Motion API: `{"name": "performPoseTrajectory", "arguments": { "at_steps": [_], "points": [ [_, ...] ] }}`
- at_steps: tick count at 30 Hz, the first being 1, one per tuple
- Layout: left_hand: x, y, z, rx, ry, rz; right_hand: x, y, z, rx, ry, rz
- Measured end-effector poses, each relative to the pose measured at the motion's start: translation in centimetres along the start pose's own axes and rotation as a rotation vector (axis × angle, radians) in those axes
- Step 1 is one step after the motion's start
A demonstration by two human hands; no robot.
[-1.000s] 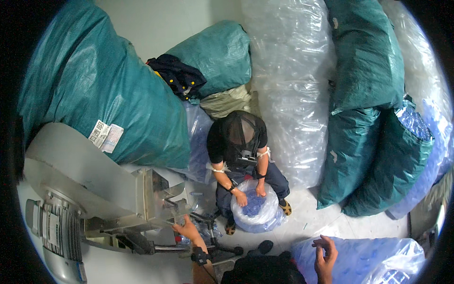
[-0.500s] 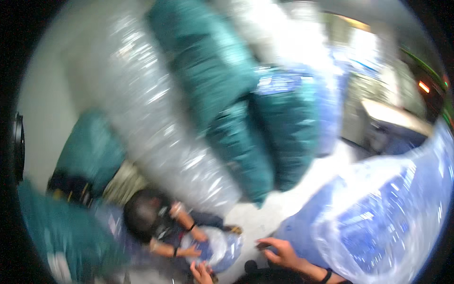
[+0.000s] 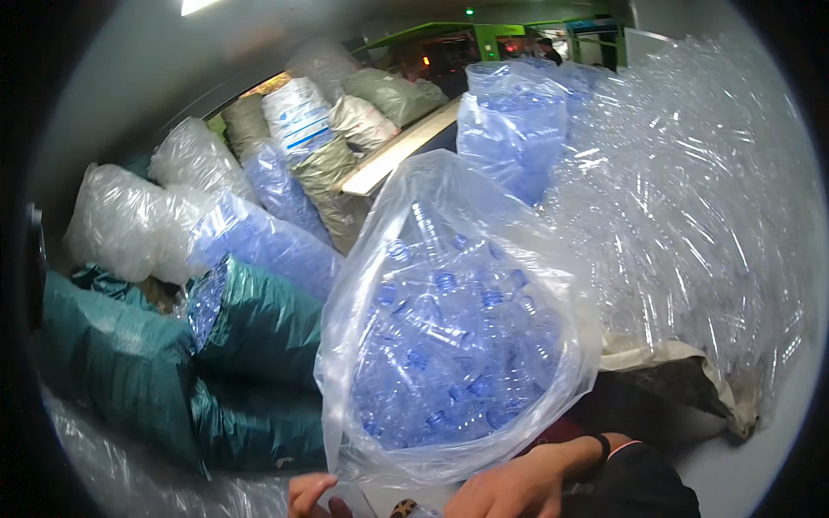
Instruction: The person repeatedly picks up clear plastic water bottles from a large transparent bag and places them into a machine hopper. The person also handles the bag and occasionally adjusts the bottles before feeding them into the machine.
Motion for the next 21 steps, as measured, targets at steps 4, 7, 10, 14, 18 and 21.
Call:
{"name": "performPoseTrajectory", "arguments": {
  "at_steps": [4, 7, 10, 14, 18, 21],
  "points": [
    [-5.4, -9.3, -0.7, -0.196, 0.071, -0.346, 2.5, 3.1, -3.2, -0.138, 0.505, 0.427],
    [-9.1, -12.0, -3.3, -0.071, 0.094, -0.614, 3.2, 4.9, -2.6, -0.346, 0.795, 0.533],
    [-9.7, -14.2, -8.8, -0.025, -0.158, -0.596, 2.9, 6.5, -1.5, -0.495, 0.834, 0.516],
    [-9.1, -16.5, -17.3, 0.186, -0.447, -0.494, 2.4, 7.9, -0.3, -0.575, 0.818, 0.447],
    [-11.2, -17.1, -18.1, 0.123, -0.293, -0.533, 2.8, 8.0, 0.2, -0.523, 0.804, 0.446],
    [-12.6, -17.6, -17.7, 0.286, -0.196, -0.497, 3.1, 7.8, 0.4, -0.546, 0.764, 0.446]
  ]
}}
Point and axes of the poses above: each hand's wrist, its own y-axis away from the middle knuckle, its own x-axis out of the back of the hand, z = x × y, the point moved 5 cm from there along -y, towards the middle knuckle, and after that the axes turned 6 degrees about -x, right-handed, at the moved point
